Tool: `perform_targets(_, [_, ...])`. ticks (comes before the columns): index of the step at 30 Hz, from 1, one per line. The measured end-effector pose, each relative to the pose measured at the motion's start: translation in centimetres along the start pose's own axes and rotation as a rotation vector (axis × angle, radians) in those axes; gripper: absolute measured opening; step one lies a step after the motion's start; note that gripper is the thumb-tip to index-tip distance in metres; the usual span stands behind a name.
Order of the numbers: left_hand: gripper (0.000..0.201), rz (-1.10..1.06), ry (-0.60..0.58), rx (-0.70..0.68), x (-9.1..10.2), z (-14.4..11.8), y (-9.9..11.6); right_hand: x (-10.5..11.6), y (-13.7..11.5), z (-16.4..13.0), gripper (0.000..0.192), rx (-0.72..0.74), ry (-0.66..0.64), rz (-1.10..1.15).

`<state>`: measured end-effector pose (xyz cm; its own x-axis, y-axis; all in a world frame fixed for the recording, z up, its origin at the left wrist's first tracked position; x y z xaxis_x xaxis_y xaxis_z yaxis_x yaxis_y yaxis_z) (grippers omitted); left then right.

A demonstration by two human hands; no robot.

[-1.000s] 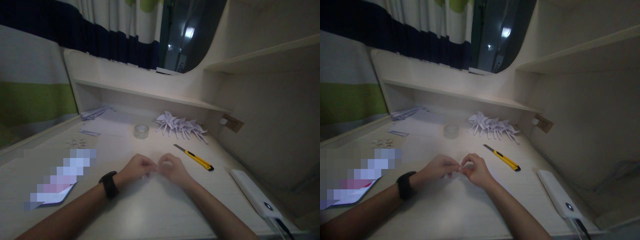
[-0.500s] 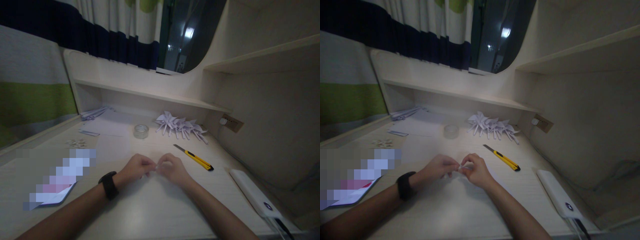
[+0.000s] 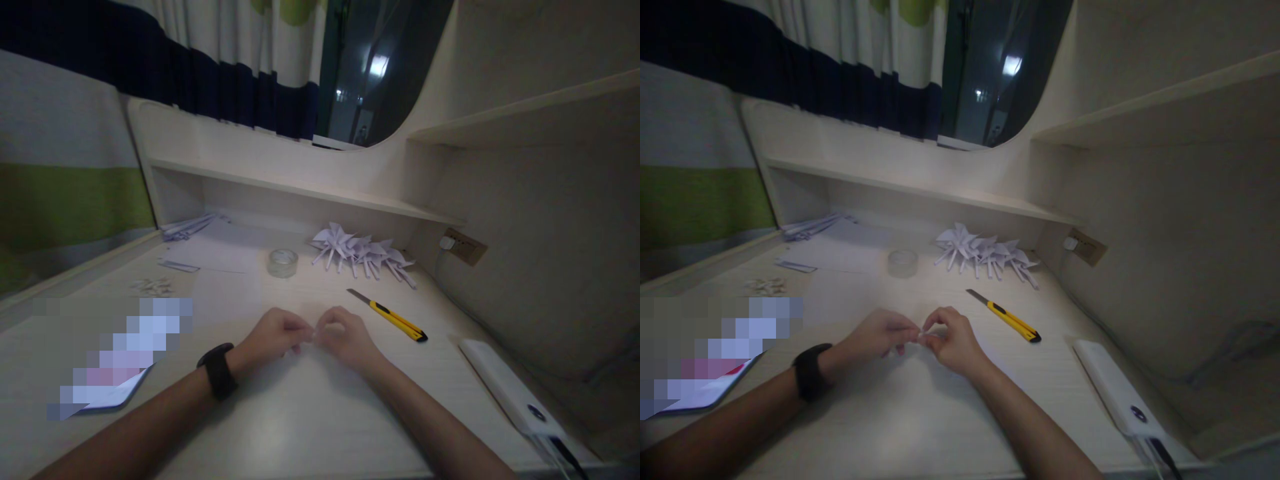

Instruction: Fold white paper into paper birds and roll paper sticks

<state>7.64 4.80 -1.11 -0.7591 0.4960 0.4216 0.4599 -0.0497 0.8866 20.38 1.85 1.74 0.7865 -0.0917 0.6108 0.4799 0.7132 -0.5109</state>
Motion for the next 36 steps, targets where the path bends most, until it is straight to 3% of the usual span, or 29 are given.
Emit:
perform_targets(21, [0.028, 0.052, 0.100, -0.132, 0.6, -0.5, 0.9, -0.1, 1.1, -0.2, 0.012, -0.166, 0.027, 0.044])
perform_targets(36, [0.015, 0.197, 0.186, -0.270, 0.7, -1.3, 1.7, -0.7, 1.3, -0.4, 0.005, -0.179, -0.111, -0.046])
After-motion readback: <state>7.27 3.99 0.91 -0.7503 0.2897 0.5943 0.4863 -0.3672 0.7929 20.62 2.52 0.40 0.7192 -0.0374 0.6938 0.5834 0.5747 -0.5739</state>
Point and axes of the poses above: each hand's wrist, its own z-axis towards the middle knuckle, its own x-axis out of the back of the hand, y = z × x, the point moved 8 cm from there along z, towards the middle knuckle, and after that the axes turned 13 degrees about x, right-handed, at the moved point
